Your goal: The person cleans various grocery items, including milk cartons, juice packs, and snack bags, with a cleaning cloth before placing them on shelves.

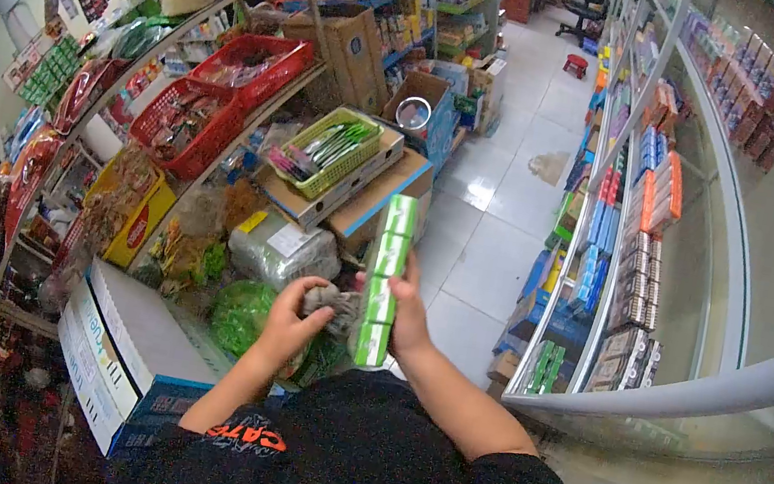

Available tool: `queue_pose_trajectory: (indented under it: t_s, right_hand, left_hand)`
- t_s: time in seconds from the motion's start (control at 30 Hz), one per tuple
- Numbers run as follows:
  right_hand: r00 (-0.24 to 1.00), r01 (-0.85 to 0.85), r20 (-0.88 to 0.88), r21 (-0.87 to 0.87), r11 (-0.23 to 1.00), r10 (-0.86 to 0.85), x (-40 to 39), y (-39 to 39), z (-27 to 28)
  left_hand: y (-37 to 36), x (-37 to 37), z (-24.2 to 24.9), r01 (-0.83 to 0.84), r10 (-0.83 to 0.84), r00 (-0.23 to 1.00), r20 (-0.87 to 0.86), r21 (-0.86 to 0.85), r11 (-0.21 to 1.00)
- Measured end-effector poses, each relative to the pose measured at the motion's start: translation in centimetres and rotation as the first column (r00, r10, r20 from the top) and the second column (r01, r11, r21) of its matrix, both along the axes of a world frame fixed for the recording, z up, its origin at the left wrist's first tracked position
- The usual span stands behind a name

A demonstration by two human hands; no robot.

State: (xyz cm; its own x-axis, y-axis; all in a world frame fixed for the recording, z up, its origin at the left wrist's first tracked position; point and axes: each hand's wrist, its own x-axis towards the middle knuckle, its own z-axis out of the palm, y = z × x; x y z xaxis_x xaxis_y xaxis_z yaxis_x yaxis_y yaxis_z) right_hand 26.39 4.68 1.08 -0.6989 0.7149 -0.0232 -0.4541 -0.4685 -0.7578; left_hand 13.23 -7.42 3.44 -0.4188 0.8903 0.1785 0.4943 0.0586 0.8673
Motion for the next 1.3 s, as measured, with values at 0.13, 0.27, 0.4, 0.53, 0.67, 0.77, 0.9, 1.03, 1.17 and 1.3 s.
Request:
queue_pose_trajectory:
  t_s: [0.13, 0.27, 0.4, 0.53, 0.67, 0.77, 0.9, 1.03, 1.17, 1.3]
  right_hand:
    - [0.991, 0.130, 0.030, -0.129, 0.983, -0.127, 0.1, 1.2, -0.5]
    - [1.000, 0.002, -0.017, -0.176, 0.984, -0.005, -0.2, 0.0, -0.5]
    - [0.989, -0.145, 0.024, 0.151, 0.978, 0.143, -0.6, -2.7, -1.3]
    - [0.977, -0.211, 0.017, 0.223, 0.952, 0.212, -0.5, -3.9, 0.8]
    - [0.995, 0.088, -0.062, 0.161, 0.983, -0.079, -1.2, -2.4, 1.3]
    - [0.980, 0.132, -0.116, -0.238, 0.962, -0.163, -0.2, 1.1, 0.5]
    - [0.974, 0.225, -0.043, 0.003, 0.974, -0.224, 0.7, 1.1, 3.0]
    - [0.994, -0.099, -0.026, 0.160, 0.982, 0.104, 0.0, -1.1, 1.6]
    - [0.987, -0.160, 0.061, 0.331, 0.930, 0.148, -0.2, -2.7, 1.6]
    - [0.986, -0.025, 0.151, 0.562, 0.826, -0.073, -0.1, -1.6, 1.2]
  left_hand:
    - [-0.5, -1.1, 0.8, 0.374, -0.360, 0.924, -0.133, 0.105, 0.922]
    - [1.3, 2.2, 1.1, 0.328, -0.271, 0.930, -0.247, 0.229, 0.916]
    - [4.9, -0.5, -0.7, 0.005, 0.154, 0.965, -0.212, 0.603, 0.797]
    - [7.9, -3.5, 2.5, -0.055, 0.139, 0.984, -0.110, 0.555, 0.830]
    - [7.1, -0.5, 2.5, 0.281, -0.310, 0.950, -0.024, 0.491, 0.824]
    - [4.8, 2.6, 1.4, 0.377, -0.435, 0.900, 0.023, 0.458, 0.805]
    - [3.7, 4.5, 0.8, 0.323, -0.322, 0.943, -0.080, 0.441, 0.837]
    - [6.8, 1.6, 1.6, 0.028, -0.020, 1.000, -0.021, 0.603, 0.797]
    - [8.8, -2.7, 5.0, -0.070, 0.036, 0.997, 0.069, 0.590, 0.804]
    - [7.4, -1.3, 5.8, 0.101, -0.018, 0.990, -0.143, 0.599, 0.794]
